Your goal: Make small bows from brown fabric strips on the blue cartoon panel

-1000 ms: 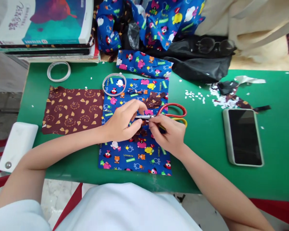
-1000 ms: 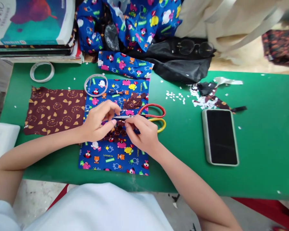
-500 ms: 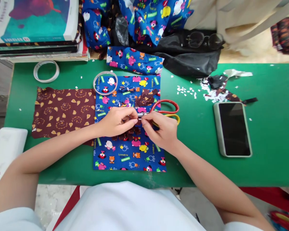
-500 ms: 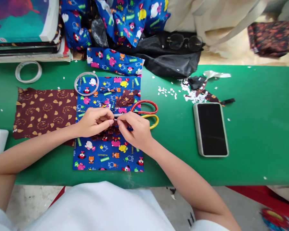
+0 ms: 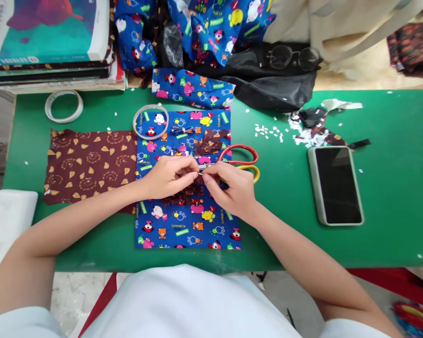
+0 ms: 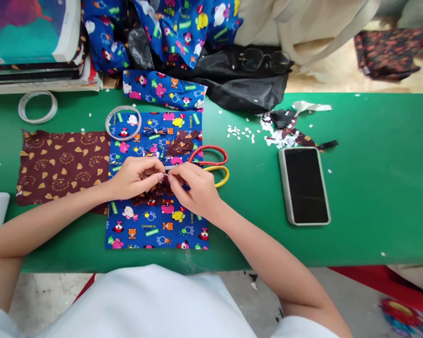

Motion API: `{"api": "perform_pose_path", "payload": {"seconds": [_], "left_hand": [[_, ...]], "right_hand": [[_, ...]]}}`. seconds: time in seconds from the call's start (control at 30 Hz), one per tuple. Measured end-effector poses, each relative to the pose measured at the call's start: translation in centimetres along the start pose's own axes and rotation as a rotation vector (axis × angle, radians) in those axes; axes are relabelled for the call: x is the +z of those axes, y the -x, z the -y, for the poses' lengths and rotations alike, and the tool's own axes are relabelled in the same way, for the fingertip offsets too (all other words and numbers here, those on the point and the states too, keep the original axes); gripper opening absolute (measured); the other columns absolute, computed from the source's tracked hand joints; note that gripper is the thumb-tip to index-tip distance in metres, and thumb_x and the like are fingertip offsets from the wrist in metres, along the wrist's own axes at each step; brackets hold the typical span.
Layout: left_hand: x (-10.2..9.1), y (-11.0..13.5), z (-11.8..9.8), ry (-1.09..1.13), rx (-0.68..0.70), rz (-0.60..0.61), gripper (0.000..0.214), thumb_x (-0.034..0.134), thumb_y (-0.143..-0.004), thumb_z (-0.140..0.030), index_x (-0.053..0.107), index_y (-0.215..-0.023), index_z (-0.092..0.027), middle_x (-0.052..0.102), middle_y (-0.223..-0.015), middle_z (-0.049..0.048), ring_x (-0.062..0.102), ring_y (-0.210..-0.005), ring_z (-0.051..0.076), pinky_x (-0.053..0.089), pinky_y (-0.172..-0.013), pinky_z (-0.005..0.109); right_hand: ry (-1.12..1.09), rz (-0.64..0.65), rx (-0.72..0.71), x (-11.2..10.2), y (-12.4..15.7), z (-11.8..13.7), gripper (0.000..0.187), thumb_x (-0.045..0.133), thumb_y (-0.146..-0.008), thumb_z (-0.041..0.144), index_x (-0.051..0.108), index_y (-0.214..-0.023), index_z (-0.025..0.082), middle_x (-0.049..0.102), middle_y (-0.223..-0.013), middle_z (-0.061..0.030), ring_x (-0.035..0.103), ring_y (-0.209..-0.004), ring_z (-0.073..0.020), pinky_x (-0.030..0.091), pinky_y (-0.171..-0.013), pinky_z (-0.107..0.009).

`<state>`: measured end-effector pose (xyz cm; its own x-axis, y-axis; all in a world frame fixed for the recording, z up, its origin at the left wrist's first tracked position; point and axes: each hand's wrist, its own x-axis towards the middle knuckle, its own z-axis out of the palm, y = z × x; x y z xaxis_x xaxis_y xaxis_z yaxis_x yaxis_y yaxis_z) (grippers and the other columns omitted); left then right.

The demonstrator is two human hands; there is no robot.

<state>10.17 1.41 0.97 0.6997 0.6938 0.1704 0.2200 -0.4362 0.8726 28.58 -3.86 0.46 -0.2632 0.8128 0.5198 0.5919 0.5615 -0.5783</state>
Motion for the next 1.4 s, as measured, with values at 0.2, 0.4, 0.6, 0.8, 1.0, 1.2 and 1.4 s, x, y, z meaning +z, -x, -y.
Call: {"api": "perform_pose_path", "payload": {"seconds": [0.2,0.4,0.6,0.8,1.0,1.2,1.4], "left_hand": [[-0.04,-0.11,-0.13,0.030,-0.037,0.019,0.013,0.052,-0.086,-0.023,0.055,-0.076,-0.016,0.053,-0.058,-0.0054,0.047,-0.051,0.005,0.037,-0.051,0.016],[-0.05,-0.10,-0.13,0.077,-0.065,0.044,0.013,0.053,-0.086,-0.024,0.055,-0.076,-0.016,0.051,-0.056,-0.0058,0.044,-0.049,0.004,0.035,-0.049,0.016],[-0.17,-0.17,-0.35,0.100,-0.108,0.061,0.015,0.053,-0.086,-0.026,0.055,-0.076,-0.016,0.052,-0.056,-0.0052,0.045,-0.049,0.005,0.035,-0.049,0.017],[-0.15,-0.27,-0.42,0.127,-0.138,0.067,0.014,0.054,-0.084,-0.026,0.057,-0.075,-0.015,0.052,-0.056,-0.0051,0.045,-0.049,0.005,0.034,-0.049,0.017],[-0.10,-0.31,-0.36,0.142,-0.137,0.064,0.014,0.054,-0.085,-0.025,0.056,-0.074,-0.015,0.052,-0.056,-0.0050,0.045,-0.048,0.005,0.034,-0.047,0.016],[-0.20,-0.25,-0.37,0.148,-0.145,0.066,0.014,0.054,-0.085,-0.024,0.056,-0.075,-0.015,0.052,-0.055,-0.0053,0.045,-0.047,0.005,0.034,-0.046,0.016],[-0.19,-0.19,-0.24,0.111,-0.111,0.060,0.013,0.055,-0.085,-0.023,0.059,-0.076,-0.014,0.054,-0.056,-0.0048,0.046,-0.048,0.004,0.034,-0.047,0.016]], "right_hand": [[0.016,0.000,0.002,0.09,0.04,-0.10,0.008,0.054,-0.086,0.015,0.057,-0.079,0.019,0.063,-0.064,0.0005,0.057,-0.055,-0.0093,0.045,-0.052,-0.019],[0.013,0.004,-0.005,0.20,0.03,-0.15,0.010,0.053,-0.085,0.012,0.056,-0.078,0.019,0.064,-0.065,0.0004,0.057,-0.057,-0.0092,0.045,-0.055,-0.019],[0.021,0.001,-0.007,0.22,0.06,-0.22,0.010,0.052,-0.086,0.014,0.056,-0.078,0.019,0.064,-0.066,0.0005,0.058,-0.057,-0.0095,0.044,-0.053,-0.020],[0.048,0.016,-0.014,0.19,0.15,-0.26,0.009,0.052,-0.086,0.013,0.055,-0.080,0.019,0.062,-0.065,0.0008,0.057,-0.057,-0.0097,0.043,-0.053,-0.020],[0.079,-0.035,-0.008,0.37,0.21,-0.11,0.010,0.056,-0.084,0.012,0.052,-0.088,0.020,0.058,-0.065,0.0030,0.053,-0.052,-0.0083,0.042,-0.051,-0.019],[0.141,-0.027,-0.108,0.34,0.18,-0.10,0.011,0.054,-0.086,0.011,0.051,-0.088,0.021,0.059,-0.075,-0.0008,0.056,-0.063,-0.0110,0.047,-0.057,-0.021],[0.162,0.042,-0.132,0.33,0.20,-0.22,0.007,0.051,-0.088,0.012,0.054,-0.088,0.019,0.061,-0.076,-0.0041,0.057,-0.069,-0.0135,0.050,-0.062,-0.024]]}}
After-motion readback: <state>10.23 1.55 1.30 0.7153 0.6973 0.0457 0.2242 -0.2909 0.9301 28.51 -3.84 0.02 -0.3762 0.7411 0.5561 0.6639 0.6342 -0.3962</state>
